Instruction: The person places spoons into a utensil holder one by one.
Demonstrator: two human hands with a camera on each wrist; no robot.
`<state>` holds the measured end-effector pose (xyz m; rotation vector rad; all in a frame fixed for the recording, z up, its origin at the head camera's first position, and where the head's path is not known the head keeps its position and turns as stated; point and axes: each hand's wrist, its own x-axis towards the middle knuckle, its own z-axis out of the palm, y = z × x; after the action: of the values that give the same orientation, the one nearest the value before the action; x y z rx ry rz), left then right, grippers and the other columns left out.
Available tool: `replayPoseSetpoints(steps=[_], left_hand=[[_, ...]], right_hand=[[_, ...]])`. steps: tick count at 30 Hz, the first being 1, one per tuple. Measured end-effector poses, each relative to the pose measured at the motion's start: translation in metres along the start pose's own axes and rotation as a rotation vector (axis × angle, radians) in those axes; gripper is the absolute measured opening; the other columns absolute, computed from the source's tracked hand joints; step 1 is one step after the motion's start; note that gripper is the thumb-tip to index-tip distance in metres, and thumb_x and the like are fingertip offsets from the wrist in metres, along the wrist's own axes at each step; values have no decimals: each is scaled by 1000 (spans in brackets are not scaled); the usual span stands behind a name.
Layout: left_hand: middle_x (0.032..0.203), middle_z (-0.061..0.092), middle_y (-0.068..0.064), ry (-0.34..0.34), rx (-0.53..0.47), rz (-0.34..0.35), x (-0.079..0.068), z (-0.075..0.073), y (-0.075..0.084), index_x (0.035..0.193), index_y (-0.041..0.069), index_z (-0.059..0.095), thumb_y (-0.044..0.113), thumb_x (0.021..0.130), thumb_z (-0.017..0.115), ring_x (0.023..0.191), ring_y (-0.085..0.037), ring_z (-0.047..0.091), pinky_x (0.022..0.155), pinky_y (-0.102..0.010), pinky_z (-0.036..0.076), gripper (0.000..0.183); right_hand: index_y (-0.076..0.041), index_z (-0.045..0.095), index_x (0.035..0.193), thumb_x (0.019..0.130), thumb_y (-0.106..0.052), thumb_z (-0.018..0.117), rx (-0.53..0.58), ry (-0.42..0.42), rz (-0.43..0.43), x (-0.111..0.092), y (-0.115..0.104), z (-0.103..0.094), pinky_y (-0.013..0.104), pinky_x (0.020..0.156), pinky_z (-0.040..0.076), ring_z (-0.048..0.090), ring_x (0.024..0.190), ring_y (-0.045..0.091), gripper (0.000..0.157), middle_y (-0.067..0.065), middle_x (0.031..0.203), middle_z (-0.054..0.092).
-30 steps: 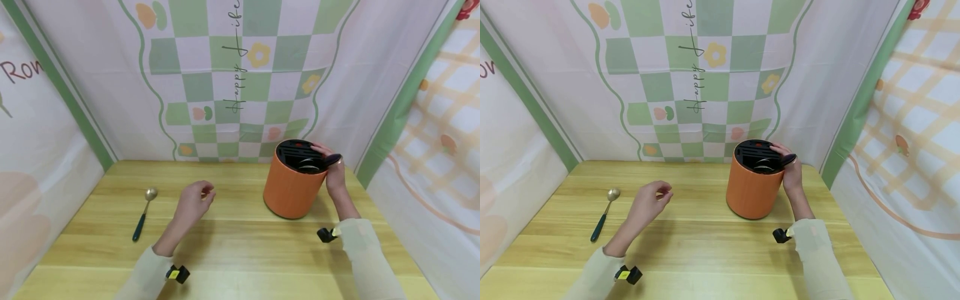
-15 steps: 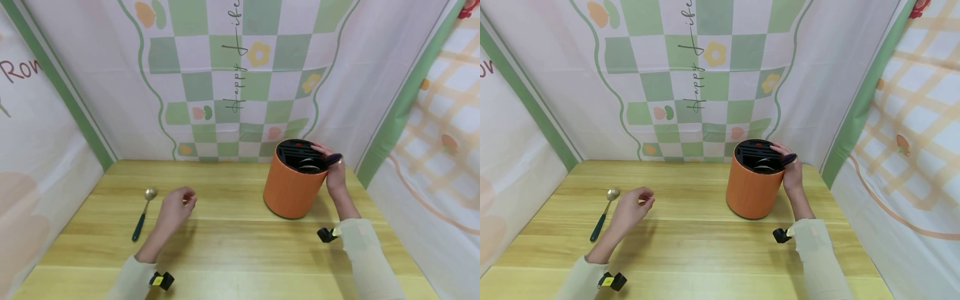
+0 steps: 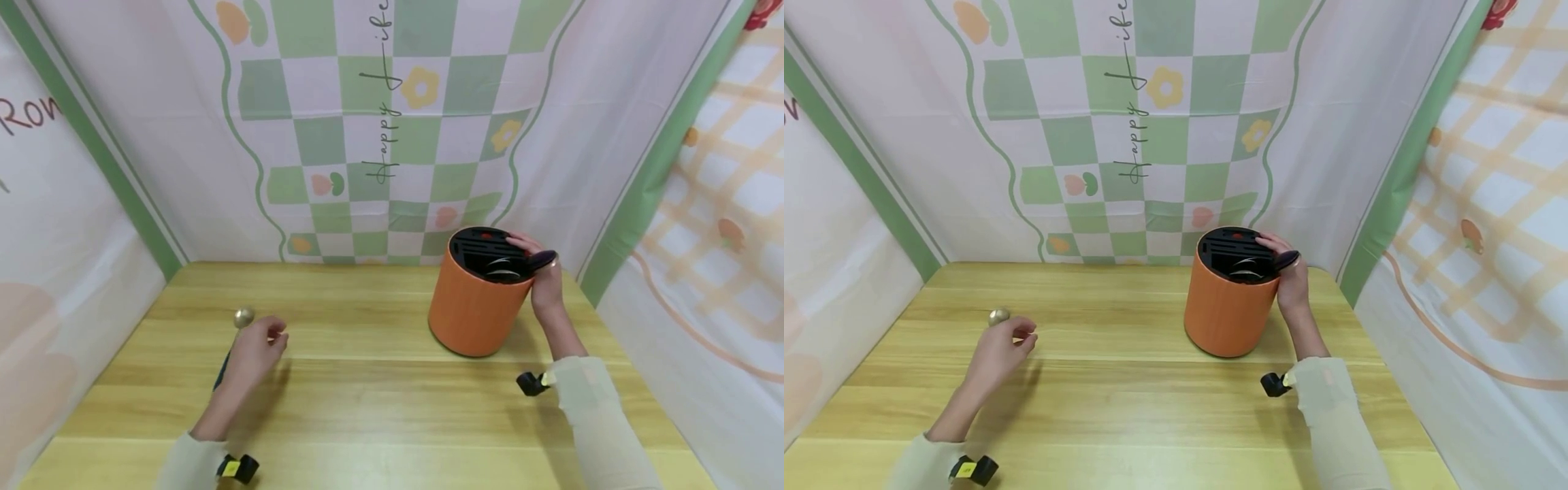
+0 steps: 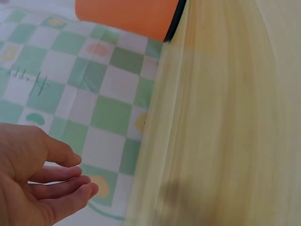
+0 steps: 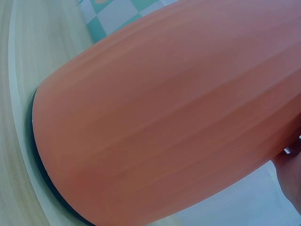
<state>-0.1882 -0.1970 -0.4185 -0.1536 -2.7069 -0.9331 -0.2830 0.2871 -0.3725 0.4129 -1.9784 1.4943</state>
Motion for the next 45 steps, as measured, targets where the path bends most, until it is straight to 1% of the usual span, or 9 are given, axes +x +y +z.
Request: replayPoseSetpoints(steps=[3, 11, 14, 18, 23, 28, 32, 37, 45], left_hand=[[95, 73, -22, -19, -1, -18, -1, -5, -10, 104, -6, 69, 1, 87, 67, 88, -34, 72, 79, -45, 61, 19], [100, 70, -29, -66, 60, -52, -6, -18, -33, 108, -11, 65, 1, 86, 65, 90, -41, 70, 83, -52, 58, 24], [105, 69, -31, -89, 71, -73, -8, -21, -42, 112, -12, 63, 1, 87, 63, 92, -42, 69, 84, -53, 58, 28], [106, 68, -32, -86, 88, -80, -12, -24, -53, 113, -14, 63, 1, 87, 62, 91, -42, 69, 83, -55, 57, 31], [101, 67, -31, -99, 144, -86, -15, -27, -65, 110, -15, 63, 2, 86, 63, 88, -40, 66, 80, -55, 56, 29], [90, 63, -28, -179, 195, -143, -15, -30, -71, 101, -15, 59, 4, 85, 65, 80, -35, 62, 67, -48, 55, 25], [79, 59, -19, -248, 216, -196, -13, -33, -74, 89, -8, 58, 5, 88, 62, 71, -27, 56, 58, -37, 49, 14], [77, 63, -16, -320, 240, -231, -8, -35, -77, 86, -6, 61, 9, 90, 62, 69, -25, 58, 59, -37, 51, 15], [76, 64, -15, -366, 243, -267, -2, -36, -81, 84, -5, 61, 15, 91, 65, 68, -24, 58, 59, -36, 52, 21]], right_hand=[[14, 65, 118, 109, -18, 24, 3, 3, -11, -1, 1, -1, 15, 107, 38, 53, 125, 2, 53, 12, 132, 64], [12, 66, 118, 109, -16, 24, -29, -7, -20, 0, -2, -1, 15, 108, 37, 53, 125, 1, 51, 26, 134, 59], [12, 66, 118, 109, -17, 25, -34, -5, -18, 0, -1, -1, 14, 108, 37, 53, 125, 0, 51, 18, 133, 62], [16, 64, 117, 110, -20, 25, 35, -3, -32, -1, 0, -1, 15, 107, 38, 54, 125, 3, 54, 7, 131, 65], [18, 62, 118, 110, -29, 26, 101, -13, -42, -2, 1, -1, 16, 108, 39, 54, 126, 7, 60, 5, 131, 65], [17, 62, 119, 109, -33, 27, 113, -15, -48, -3, 2, -1, 16, 108, 38, 54, 127, 8, 62, 3, 131, 65], [17, 62, 119, 109, -37, 28, 124, -23, -56, -3, 1, -1, 16, 108, 39, 54, 127, 8, 65, 3, 131, 65], [17, 62, 119, 109, -34, 29, 132, -12, -33, -3, 1, -1, 15, 107, 39, 54, 126, 8, 62, 1, 131, 65], [17, 62, 120, 110, -32, 26, 96, -18, -31, -3, -1, 0, 15, 108, 39, 54, 126, 6, 62, 9, 133, 63]])
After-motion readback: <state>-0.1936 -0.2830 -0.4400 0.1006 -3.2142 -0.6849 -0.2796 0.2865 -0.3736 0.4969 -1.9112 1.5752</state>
